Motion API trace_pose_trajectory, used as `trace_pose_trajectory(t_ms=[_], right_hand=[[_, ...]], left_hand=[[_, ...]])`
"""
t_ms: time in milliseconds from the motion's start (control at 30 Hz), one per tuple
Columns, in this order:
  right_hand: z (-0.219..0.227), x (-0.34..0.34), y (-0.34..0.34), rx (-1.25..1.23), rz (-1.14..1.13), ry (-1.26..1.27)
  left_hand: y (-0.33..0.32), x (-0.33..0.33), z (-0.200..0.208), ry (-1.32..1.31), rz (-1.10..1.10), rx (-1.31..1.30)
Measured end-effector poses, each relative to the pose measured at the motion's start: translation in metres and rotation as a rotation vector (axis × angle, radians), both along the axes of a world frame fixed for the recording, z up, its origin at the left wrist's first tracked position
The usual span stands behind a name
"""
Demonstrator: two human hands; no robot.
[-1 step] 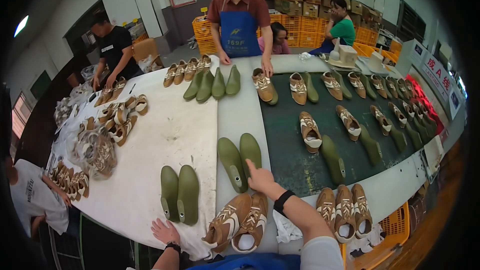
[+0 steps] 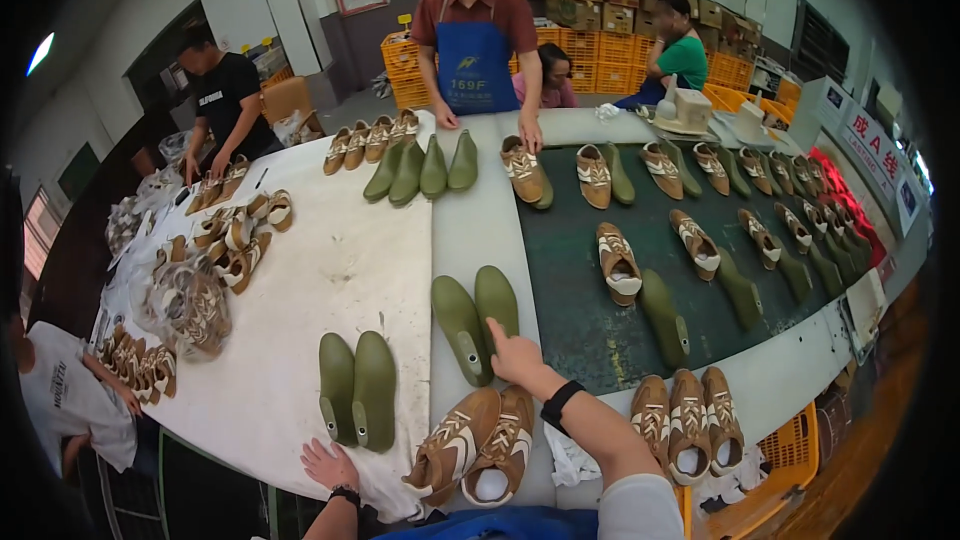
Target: The recorder is assembling components of shoes on lasts and placing them onto a conveyor belt system in a factory setting.
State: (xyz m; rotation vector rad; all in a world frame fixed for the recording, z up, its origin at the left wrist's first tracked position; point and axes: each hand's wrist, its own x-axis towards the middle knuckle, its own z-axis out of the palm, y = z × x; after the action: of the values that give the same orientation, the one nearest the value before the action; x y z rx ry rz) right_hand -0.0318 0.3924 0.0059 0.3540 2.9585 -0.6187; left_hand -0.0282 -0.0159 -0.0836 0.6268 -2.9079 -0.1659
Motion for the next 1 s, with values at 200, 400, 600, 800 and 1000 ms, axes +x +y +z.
trace_pose_trajectory(t_ms=[200, 400, 600, 800, 1000], right_hand=[[-0.002, 0.0, -0.001, -0.006, -0.008, -0.007], [0.029, -0.008, 0.002, 0.033, 0.097, -0.259], [0.193, -0.063, 0.022, -0.411, -0.037, 0.57], [0.288, -0.047, -0.001, -0.746, 0.118, 0.888], [0.138, 0.048, -0.007, -0.15, 0.146, 0.154]], left_hand=[[-0.004, 0.0, -0.005, -0.001, 0.009, -0.032], [-0.009, 0.001, -0.002, 0.009, -0.005, 0.022], [-0.013, 0.006, -0.008, 0.08, -0.022, 0.013], [-0.011, 0.004, -0.009, 0.07, 0.0, 0.003], [-0.009, 0.005, -0.001, 0.083, -0.012, 0.055]])
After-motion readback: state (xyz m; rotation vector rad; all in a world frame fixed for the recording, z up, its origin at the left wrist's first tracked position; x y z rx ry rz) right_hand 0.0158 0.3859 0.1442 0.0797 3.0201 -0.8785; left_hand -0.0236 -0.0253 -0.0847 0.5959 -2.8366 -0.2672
